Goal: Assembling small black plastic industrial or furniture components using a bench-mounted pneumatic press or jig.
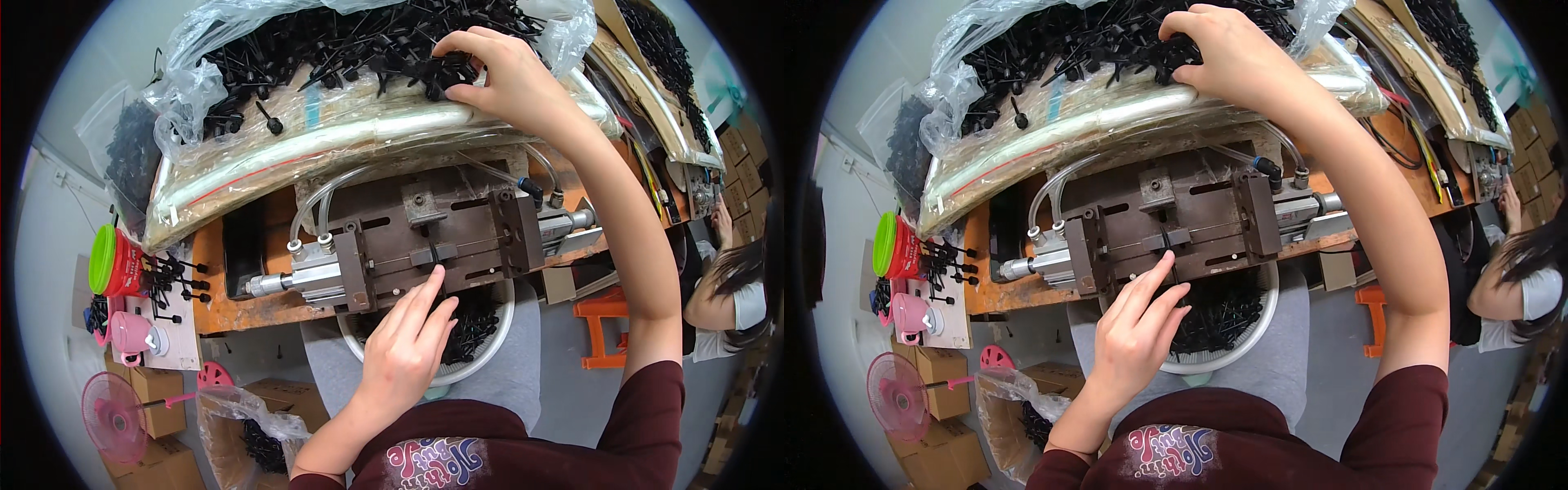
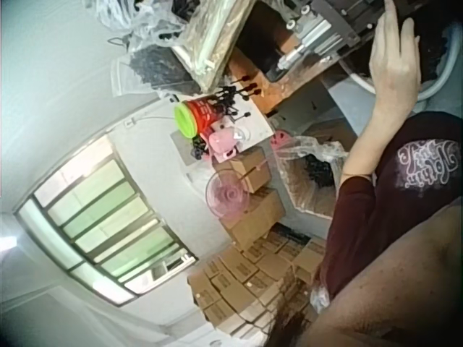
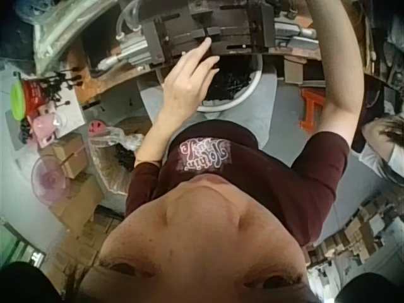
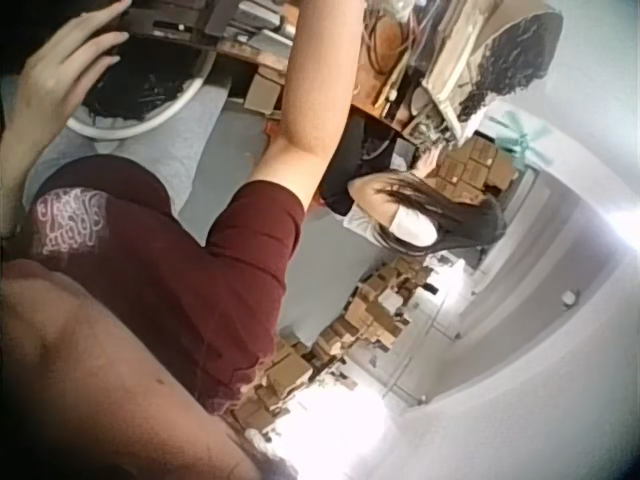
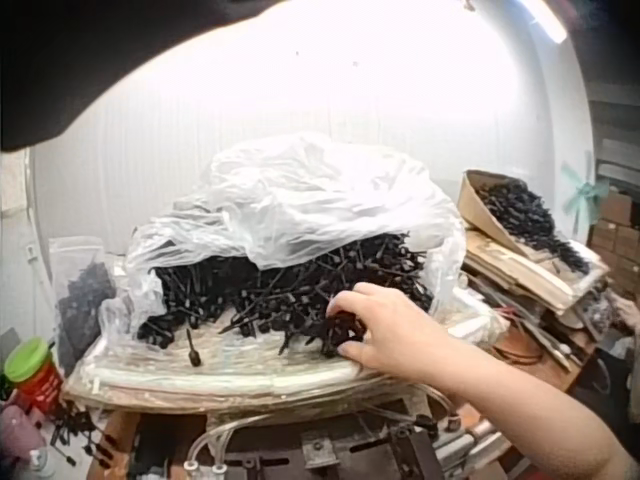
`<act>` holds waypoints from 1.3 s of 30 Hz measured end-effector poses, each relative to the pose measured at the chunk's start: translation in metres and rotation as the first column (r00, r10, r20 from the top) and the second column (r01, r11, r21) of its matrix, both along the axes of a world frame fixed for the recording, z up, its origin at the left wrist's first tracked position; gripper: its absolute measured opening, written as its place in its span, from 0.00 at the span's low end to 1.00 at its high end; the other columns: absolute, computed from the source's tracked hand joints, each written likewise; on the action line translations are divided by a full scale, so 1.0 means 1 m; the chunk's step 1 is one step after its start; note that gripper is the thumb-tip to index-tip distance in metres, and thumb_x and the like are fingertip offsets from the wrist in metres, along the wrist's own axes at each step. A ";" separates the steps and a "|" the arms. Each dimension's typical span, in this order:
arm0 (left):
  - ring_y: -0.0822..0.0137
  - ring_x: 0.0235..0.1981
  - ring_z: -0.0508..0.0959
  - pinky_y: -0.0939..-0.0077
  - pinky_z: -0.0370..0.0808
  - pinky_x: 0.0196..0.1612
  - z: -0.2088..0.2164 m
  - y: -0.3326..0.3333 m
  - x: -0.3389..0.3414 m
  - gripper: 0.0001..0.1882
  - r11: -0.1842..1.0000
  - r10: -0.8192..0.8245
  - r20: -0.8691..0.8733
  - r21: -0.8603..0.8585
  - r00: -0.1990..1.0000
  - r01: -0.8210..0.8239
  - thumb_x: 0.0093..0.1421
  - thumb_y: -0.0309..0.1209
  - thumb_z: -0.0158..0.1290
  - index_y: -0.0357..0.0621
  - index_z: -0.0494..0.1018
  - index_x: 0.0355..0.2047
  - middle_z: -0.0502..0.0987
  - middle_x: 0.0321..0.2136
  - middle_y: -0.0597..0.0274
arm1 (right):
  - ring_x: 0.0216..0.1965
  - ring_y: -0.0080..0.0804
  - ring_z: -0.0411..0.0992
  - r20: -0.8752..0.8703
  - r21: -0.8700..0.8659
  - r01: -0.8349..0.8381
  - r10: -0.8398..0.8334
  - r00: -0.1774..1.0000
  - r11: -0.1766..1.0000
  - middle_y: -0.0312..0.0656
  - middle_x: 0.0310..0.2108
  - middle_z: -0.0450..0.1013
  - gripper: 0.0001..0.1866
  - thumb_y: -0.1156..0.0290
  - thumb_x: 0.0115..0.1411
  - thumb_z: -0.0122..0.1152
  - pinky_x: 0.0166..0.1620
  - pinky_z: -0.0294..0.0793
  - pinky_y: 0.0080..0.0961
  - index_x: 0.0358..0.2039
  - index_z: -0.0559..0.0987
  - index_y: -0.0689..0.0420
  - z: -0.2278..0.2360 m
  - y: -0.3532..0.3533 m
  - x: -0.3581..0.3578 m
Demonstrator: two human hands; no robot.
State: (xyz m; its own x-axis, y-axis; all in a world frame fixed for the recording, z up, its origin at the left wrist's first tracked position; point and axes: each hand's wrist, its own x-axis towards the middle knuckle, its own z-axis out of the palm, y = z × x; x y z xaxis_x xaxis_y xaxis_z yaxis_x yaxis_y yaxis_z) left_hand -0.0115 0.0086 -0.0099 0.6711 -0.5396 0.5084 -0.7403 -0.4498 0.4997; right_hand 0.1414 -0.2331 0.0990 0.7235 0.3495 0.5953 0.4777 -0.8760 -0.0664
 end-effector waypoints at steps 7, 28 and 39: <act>0.57 0.38 0.79 0.63 0.76 0.50 0.008 -0.005 0.004 0.13 0.983 0.024 0.101 0.181 0.995 -0.042 0.49 0.23 0.61 0.34 0.76 0.36 0.73 0.52 0.48 | 0.26 0.26 0.69 0.052 0.035 0.013 -0.015 0.999 0.999 0.36 0.30 0.71 0.17 0.69 0.50 0.69 0.32 0.71 0.22 0.42 0.80 0.54 0.000 -0.001 -0.016; 0.67 0.20 0.77 0.77 0.75 0.26 0.031 -0.010 0.009 0.18 0.998 0.050 0.085 0.046 0.995 -0.054 0.48 0.28 0.66 0.38 0.77 0.39 0.79 0.46 0.51 | 0.32 0.27 0.77 -0.196 0.965 0.131 0.294 0.935 0.228 0.41 0.33 0.75 0.12 0.75 0.60 0.61 0.35 0.80 0.20 0.42 0.77 0.68 -0.032 0.028 -0.130; 0.69 0.31 0.78 0.80 0.80 0.29 0.021 -0.014 0.004 0.17 0.941 0.032 -0.010 -0.336 0.999 -0.034 0.45 0.15 0.64 0.35 0.74 0.36 0.76 0.34 0.54 | 0.31 0.20 0.77 -0.208 0.929 0.135 0.184 0.961 0.344 0.41 0.33 0.79 0.13 0.80 0.54 0.66 0.35 0.76 0.16 0.41 0.80 0.65 -0.090 0.086 -0.178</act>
